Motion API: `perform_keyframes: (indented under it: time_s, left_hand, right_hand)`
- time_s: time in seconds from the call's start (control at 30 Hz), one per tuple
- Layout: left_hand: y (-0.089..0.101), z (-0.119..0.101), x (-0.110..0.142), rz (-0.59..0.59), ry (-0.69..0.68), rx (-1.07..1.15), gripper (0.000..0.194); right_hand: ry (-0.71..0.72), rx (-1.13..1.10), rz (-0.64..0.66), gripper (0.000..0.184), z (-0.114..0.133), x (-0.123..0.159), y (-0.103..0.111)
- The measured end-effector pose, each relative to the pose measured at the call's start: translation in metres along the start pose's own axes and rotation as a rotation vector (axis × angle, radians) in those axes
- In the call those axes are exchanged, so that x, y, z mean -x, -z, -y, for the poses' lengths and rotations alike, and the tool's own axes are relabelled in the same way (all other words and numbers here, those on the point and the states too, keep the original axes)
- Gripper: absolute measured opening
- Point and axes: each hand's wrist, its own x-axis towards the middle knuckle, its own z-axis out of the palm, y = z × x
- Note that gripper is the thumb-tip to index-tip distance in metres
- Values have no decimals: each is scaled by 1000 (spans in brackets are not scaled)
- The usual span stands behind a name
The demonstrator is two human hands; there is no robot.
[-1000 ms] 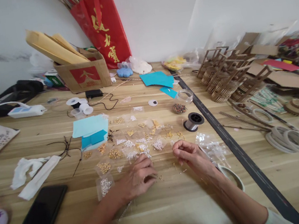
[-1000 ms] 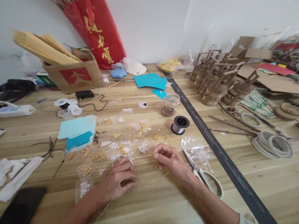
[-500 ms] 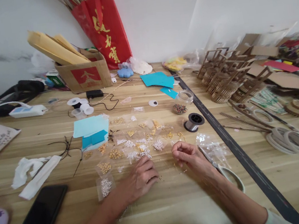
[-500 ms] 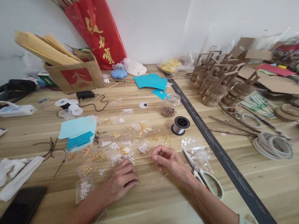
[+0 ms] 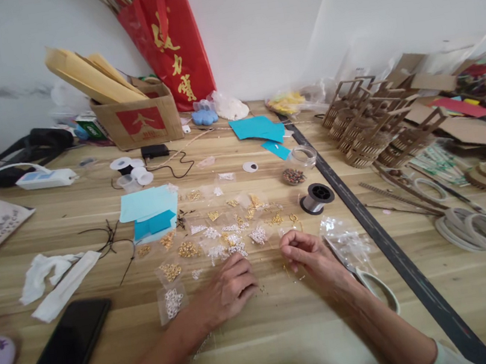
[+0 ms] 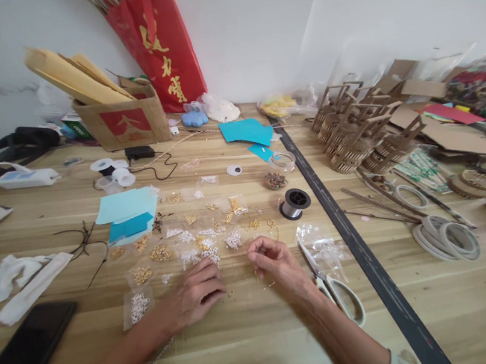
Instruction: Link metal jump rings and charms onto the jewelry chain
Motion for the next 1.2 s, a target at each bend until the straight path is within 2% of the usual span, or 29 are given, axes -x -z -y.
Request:
perform_keyframes:
  time_s: [0.27, 0.9, 1.03, 1.2]
  left_hand:
    - [6, -1, -2, -8, 9, 27, 16]
    - [0, -3, -1, 31, -1, -73, 19]
    - [0, -2, -3, -70, 4, -13, 18]
    - [1, -1, -7, -245, 118, 253, 12]
  right_hand:
    - [-10, 2, 5, 25, 2, 0, -1]
    - [-21, 15, 4, 33, 4, 1, -11]
    - [-29, 31, 15, 33, 6, 2, -12]
    - [-1, 67, 21, 29, 5, 5, -13]
